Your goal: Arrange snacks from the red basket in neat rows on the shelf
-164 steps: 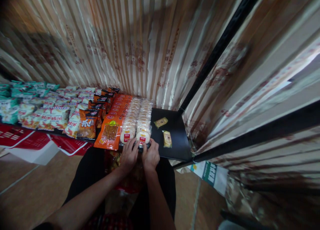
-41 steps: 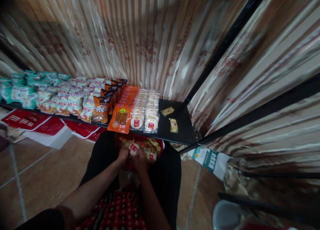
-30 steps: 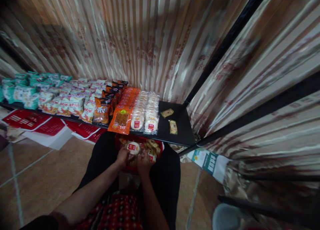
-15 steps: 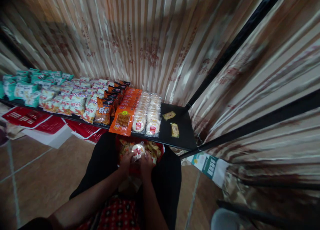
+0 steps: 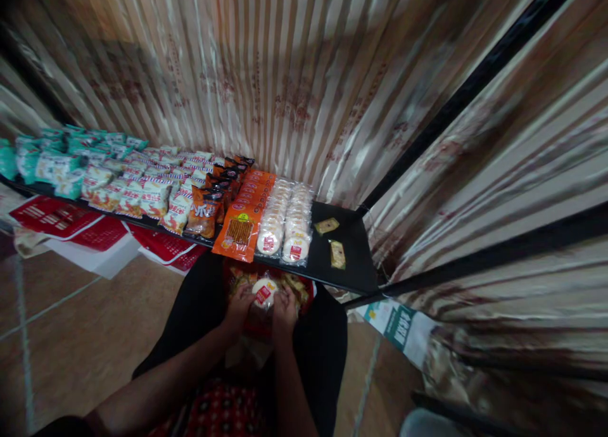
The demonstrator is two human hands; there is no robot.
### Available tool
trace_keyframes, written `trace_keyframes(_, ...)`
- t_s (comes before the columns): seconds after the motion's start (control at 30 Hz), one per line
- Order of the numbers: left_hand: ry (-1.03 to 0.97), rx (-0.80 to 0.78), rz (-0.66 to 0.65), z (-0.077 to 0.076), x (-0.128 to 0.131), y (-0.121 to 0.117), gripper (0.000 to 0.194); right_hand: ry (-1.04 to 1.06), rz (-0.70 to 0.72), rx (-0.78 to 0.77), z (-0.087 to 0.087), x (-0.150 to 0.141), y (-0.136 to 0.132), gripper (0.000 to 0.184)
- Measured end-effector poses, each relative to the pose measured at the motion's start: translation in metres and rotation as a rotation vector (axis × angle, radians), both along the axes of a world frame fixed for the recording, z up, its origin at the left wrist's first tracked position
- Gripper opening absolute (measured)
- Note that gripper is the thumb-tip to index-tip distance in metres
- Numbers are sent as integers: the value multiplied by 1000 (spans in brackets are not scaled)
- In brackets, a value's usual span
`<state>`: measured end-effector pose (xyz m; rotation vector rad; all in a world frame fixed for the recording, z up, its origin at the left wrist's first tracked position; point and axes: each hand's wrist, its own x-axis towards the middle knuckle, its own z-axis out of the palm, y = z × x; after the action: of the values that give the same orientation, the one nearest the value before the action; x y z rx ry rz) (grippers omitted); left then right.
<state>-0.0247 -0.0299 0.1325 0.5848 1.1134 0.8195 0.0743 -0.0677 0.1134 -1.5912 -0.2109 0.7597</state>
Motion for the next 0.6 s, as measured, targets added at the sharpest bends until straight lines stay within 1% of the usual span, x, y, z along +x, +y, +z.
trace_keyframes(0.07,15,-4,-9,3,-1,1,37,51,-33,32,4,-2,2,69)
trace_keyframes(0.1,29,-8,-16,4,-2,2,35,65,-37,40,6,-3,2,68)
trace_keyframes(0.27,51,-33,-57,2,-3,0,27,48,-24,4,18,-7,-1,51)
trace_keyframes(0.43,67,-8,-28,6,-4,-3,27,-26,55,-88,23,-11,-8,45)
trace_keyframes(0.5,85,11,-39,9,-5,-1,27,-55,103,-102,21,-12,-10,44)
trace_keyframes(0.6,133,43,-47,12,-5,2,27,-104,188,-82,16,-12,-11,44)
